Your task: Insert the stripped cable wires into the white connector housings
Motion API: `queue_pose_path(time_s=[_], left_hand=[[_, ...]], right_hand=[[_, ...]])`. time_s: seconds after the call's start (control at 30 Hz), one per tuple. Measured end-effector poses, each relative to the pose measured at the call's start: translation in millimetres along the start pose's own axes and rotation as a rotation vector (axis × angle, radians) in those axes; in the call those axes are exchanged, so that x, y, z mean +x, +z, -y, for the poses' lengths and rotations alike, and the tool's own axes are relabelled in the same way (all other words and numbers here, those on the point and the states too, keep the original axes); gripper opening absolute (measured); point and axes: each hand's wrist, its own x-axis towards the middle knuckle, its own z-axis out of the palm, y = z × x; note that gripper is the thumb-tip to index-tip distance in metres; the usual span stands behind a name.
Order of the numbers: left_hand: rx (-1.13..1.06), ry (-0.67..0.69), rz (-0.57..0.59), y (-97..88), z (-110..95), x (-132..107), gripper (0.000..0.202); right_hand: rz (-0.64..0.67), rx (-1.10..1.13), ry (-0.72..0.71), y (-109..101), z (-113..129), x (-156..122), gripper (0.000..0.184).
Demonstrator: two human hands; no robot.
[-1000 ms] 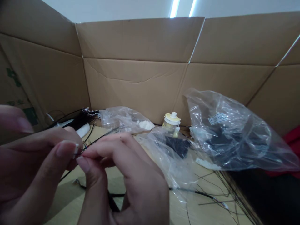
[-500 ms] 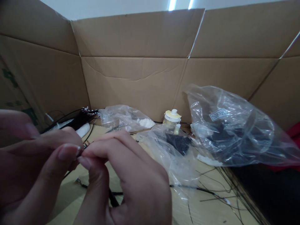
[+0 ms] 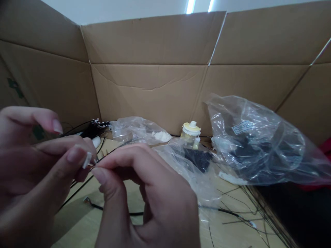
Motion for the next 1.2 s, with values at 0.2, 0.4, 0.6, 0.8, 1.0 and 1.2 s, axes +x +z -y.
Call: queue_pose_path(time_s=[0.2, 0.4, 0.6, 0.8, 1.0, 1.2], left_hand=[[-0.069, -0.027, 0.009, -7.8, -2.5, -0.5, 0.021], [-0.237, -0.206, 0.124, -8.7, -3.9, 1.2, 0.012], [-0.259, -0.194, 0.17, -13.0, -3.6, 0.4, 0.007], [-0.117, -0.017, 0.21, -18.8, 1.7, 0.5, 0.012], [-0.03, 0.24, 0.069, -13.4, -1.3, -4.1, 0.025], [0.105, 0.253, 0.119, -12.3, -5.3, -5.8, 0.022]], right_hand=[[-0.008, 0.012, -0.028, -4.6, 0.7, -0.5, 0.014], [-0.028, 0.06, -0.032, -7.4, 2.8, 3.0, 0.014], [0.242, 0.525, 0.217, -18.6, -4.4, 19.5, 0.016], [0.555, 0.752, 0.61, -25.8, -9.1, 28.8, 0.006], [0.616, 0.898, 0.672, -27.5, -13.2, 28.5, 0.006], [0.598, 0.95, 0.699, -26.6, -13.2, 30.0, 0.007]])
